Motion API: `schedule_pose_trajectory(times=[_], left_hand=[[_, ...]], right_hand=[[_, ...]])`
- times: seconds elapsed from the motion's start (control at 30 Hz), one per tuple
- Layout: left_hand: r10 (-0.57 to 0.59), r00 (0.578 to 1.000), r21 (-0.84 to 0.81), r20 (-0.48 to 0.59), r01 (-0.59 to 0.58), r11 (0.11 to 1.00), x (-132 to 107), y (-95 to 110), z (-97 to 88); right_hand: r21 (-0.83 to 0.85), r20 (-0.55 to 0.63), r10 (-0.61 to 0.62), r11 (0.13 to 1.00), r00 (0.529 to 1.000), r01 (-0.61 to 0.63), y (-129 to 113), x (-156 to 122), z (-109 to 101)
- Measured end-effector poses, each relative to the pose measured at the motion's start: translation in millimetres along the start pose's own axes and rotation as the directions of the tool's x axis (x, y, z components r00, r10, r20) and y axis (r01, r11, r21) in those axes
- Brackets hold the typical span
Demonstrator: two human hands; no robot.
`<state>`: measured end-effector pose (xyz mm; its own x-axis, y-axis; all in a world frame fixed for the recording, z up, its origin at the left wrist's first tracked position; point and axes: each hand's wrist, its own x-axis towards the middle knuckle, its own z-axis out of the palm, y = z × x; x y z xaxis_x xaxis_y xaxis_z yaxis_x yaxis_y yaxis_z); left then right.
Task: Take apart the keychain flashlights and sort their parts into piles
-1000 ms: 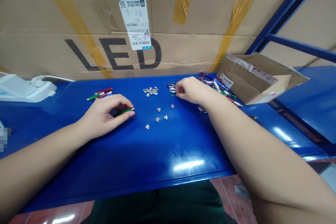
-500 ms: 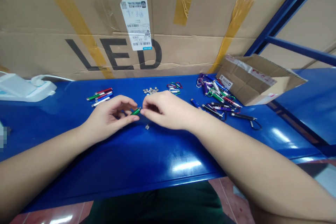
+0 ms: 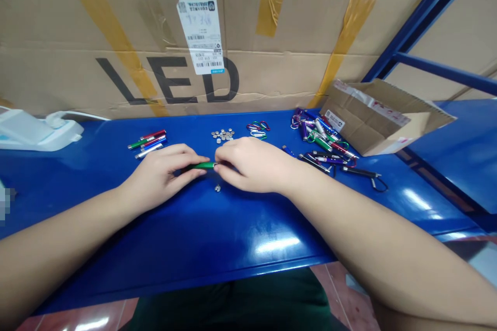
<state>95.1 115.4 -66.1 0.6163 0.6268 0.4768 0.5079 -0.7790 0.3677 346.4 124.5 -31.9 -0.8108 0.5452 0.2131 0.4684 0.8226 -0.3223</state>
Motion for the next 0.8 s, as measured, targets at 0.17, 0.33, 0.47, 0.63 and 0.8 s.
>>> schedule_pose_trajectory(times=[0.17,0.33,0.47,0.63,0.8], left_hand=[[0.045,0.999,0.047,0.010,-0.046,0.998,-1.0,0.9,-2.7],[0.118,0.992,0.101,0.049,-0.123,0.987,-2.5,2.6,-0.5],[0.099,0.989,0.131,0.111,-0.113,0.985,-3.2,3.4,2.7],[0.018,0.967,0.114,0.255,-0.048,0.992,-2.2,3.9,4.0],[0.005,0.946,0.046,0.324,-0.021,0.999,-1.6,4.6,3.8]], right_hand=[[0.147,0.025,0.054,0.988,0.998,-0.057,3.4,0.9,-3.8],[0.468,0.181,0.144,0.857,0.973,-0.214,1.5,0.3,-11.3],[0.455,0.217,0.102,0.869,0.971,-0.193,2.9,-2.2,-15.5],[0.326,0.209,0.018,0.941,0.978,-0.087,10.0,-4.3,-13.2],[0.310,0.225,-0.019,0.949,0.974,-0.053,12.2,-6.0,-12.2]])
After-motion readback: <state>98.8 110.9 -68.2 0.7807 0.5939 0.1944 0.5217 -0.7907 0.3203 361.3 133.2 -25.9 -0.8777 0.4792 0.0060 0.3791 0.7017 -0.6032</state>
